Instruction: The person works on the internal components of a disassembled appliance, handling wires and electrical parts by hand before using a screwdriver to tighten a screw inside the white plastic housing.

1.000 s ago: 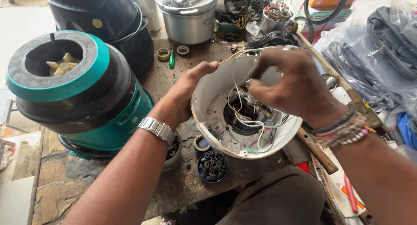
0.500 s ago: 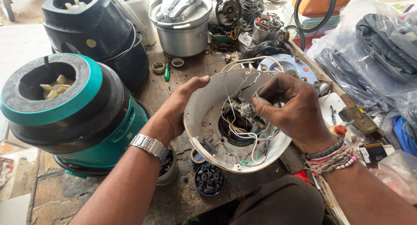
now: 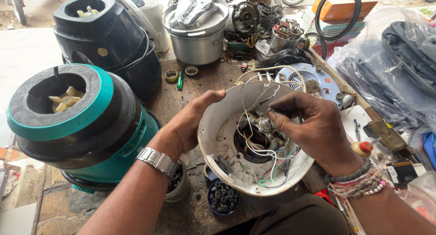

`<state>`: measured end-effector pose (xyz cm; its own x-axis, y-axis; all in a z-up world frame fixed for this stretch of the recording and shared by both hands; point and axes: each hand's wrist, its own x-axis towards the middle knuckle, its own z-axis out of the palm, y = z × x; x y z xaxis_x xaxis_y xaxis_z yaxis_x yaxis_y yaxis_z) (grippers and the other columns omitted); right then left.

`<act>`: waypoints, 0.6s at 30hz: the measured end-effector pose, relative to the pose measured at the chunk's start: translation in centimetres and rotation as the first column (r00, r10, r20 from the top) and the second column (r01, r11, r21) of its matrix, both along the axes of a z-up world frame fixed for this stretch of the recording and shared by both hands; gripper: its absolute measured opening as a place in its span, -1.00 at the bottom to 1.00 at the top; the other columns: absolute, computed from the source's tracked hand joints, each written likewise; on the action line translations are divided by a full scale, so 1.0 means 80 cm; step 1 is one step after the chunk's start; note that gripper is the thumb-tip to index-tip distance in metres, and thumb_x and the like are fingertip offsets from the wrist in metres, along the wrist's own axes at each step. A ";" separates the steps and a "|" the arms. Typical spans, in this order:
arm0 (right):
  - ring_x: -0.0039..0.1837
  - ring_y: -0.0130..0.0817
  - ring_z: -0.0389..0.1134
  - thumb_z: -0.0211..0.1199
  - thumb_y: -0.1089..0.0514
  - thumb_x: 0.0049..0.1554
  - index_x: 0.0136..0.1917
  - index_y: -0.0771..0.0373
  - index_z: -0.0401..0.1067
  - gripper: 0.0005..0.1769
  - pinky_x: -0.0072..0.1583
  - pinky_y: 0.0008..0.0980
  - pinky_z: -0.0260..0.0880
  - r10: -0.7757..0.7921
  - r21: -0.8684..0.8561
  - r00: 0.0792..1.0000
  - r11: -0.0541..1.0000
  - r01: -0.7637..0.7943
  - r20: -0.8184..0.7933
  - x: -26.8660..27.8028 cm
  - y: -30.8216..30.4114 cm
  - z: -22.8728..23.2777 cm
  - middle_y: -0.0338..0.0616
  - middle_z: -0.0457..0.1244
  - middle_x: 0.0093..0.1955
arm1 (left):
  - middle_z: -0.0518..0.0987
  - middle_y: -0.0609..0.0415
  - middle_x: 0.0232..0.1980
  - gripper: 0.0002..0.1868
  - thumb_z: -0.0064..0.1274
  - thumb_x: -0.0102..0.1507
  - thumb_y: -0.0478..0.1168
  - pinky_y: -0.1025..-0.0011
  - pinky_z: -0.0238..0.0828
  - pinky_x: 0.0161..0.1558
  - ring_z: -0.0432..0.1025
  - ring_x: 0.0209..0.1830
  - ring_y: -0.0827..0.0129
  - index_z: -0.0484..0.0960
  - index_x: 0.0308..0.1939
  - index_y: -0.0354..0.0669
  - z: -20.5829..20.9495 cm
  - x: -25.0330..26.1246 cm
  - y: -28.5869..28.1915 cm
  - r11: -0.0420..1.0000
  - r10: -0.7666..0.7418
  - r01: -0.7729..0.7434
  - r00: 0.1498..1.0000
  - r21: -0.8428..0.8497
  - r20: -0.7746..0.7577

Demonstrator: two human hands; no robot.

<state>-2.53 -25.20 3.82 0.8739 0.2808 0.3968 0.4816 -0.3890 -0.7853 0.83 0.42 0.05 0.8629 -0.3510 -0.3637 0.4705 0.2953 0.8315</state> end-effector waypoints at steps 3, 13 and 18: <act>-0.06 -0.59 0.42 0.39 0.29 0.09 -0.02 0.33 0.57 -0.84 -0.01 -0.54 0.46 -0.014 -0.030 1.000 0.999 0.014 0.003 0.003 0.001 0.002 -0.23 0.44 -0.12 | 0.60 -0.35 0.06 -0.17 0.01 0.15 0.21 0.13 0.63 -0.07 0.60 -0.06 0.03 0.42 0.31 -0.36 -0.002 0.001 0.003 1.000 -0.008 0.008 1.000 0.017 -0.025; -0.15 -0.46 0.49 0.42 0.26 0.00 -0.09 0.25 0.61 -0.84 -0.10 -0.46 0.45 -0.017 -0.272 0.995 0.961 0.042 0.094 -0.003 0.016 0.015 -0.19 0.45 -0.20 | 0.58 -0.28 0.22 -0.22 -0.05 0.25 0.21 0.21 0.58 0.06 0.57 0.12 0.09 0.43 0.34 -0.33 -0.013 0.001 0.006 0.992 -0.003 -0.005 0.998 0.124 0.069; -0.13 -0.45 0.49 0.38 0.23 0.05 -0.02 0.24 0.61 -0.81 -0.11 -0.42 0.47 -0.016 -0.314 0.992 0.948 0.054 0.121 0.004 0.023 0.022 -0.17 0.46 -0.14 | 0.58 -0.19 0.23 -0.30 -0.07 0.27 0.17 0.26 0.56 0.06 0.54 0.13 0.16 0.44 0.35 -0.21 -0.005 0.001 0.008 0.993 -0.017 0.008 0.997 0.118 0.075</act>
<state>-2.17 -23.37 5.58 0.8388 0.3781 0.3917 0.5434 -0.6262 -0.5591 0.92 1.06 -0.34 0.8852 -0.3210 -0.3366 0.4078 0.1878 0.8935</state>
